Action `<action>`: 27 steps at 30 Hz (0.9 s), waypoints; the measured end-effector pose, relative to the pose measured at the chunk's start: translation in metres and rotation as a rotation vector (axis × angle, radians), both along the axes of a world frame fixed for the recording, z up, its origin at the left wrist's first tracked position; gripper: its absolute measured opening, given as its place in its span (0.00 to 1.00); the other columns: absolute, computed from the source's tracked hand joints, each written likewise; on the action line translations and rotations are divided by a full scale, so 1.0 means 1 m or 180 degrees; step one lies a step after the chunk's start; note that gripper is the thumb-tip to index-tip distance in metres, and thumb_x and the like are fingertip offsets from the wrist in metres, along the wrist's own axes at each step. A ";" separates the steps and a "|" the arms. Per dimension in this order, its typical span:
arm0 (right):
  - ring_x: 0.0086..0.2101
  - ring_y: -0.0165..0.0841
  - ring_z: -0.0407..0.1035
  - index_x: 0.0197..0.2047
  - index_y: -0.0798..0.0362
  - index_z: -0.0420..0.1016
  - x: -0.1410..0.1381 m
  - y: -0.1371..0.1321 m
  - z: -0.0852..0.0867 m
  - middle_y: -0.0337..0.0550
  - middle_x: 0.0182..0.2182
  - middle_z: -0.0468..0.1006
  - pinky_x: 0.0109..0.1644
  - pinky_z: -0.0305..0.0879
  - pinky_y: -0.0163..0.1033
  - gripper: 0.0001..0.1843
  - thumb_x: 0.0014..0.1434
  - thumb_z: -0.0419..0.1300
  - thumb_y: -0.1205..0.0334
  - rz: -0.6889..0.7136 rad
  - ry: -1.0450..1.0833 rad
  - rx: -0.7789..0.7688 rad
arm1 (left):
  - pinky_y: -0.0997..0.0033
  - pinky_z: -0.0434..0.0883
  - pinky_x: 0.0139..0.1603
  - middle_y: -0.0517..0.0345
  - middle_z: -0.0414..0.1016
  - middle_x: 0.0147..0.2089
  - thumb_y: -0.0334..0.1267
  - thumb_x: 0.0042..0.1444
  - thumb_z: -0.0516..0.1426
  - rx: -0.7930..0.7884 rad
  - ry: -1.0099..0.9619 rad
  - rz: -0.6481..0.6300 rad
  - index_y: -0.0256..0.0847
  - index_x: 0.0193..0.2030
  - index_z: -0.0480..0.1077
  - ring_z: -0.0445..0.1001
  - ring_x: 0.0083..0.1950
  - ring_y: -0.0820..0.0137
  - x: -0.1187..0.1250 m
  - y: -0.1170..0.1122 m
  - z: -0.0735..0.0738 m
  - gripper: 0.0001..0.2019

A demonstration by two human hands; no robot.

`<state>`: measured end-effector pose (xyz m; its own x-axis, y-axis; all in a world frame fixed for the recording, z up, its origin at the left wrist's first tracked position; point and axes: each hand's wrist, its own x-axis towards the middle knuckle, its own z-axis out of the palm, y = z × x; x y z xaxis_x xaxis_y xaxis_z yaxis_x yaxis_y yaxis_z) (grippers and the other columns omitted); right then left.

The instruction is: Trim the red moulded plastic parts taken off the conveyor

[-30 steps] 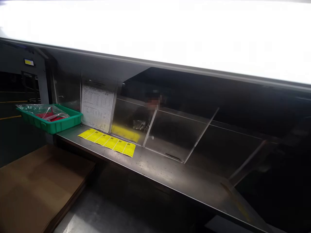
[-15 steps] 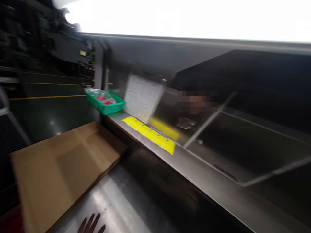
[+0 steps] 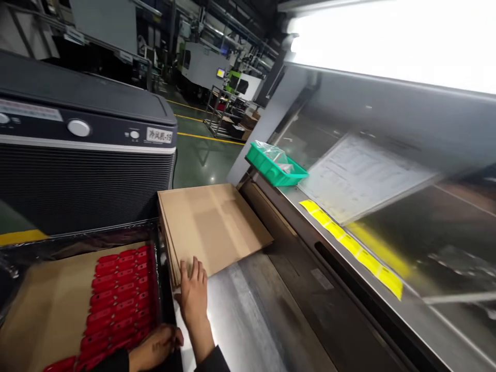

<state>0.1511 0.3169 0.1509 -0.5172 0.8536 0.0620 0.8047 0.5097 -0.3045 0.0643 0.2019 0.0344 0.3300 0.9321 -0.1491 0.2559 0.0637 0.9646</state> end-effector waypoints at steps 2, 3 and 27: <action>0.65 0.54 0.48 0.66 0.48 0.54 -0.001 0.007 -0.009 0.52 0.67 0.52 0.64 0.53 0.65 0.40 0.54 0.66 0.66 0.0129 -0.0306 0.0116 | 0.59 0.74 0.44 0.56 0.76 0.39 0.43 0.64 0.54 -0.0035 0.0064 0.0359 0.37 0.41 0.73 0.76 0.40 0.68 -0.029 -0.015 0.004 0.12; 0.64 0.52 0.50 0.66 0.49 0.55 0.001 0.009 -0.013 0.52 0.66 0.54 0.64 0.55 0.64 0.36 0.57 0.64 0.65 0.0180 -0.0425 0.0179 | 0.59 0.74 0.44 0.57 0.76 0.37 0.43 0.64 0.54 -0.0017 0.0095 0.0540 0.37 0.40 0.73 0.76 0.40 0.68 -0.041 -0.021 0.007 0.12; 0.58 0.41 0.63 0.61 0.49 0.62 0.040 0.028 0.059 0.48 0.59 0.67 0.58 0.67 0.54 0.22 0.64 0.55 0.68 0.0452 0.0164 0.1632 | 0.39 0.59 0.63 0.47 0.63 0.65 0.42 0.60 0.58 0.1730 0.1936 0.0960 0.40 0.58 0.67 0.61 0.65 0.52 -0.044 0.094 0.066 0.20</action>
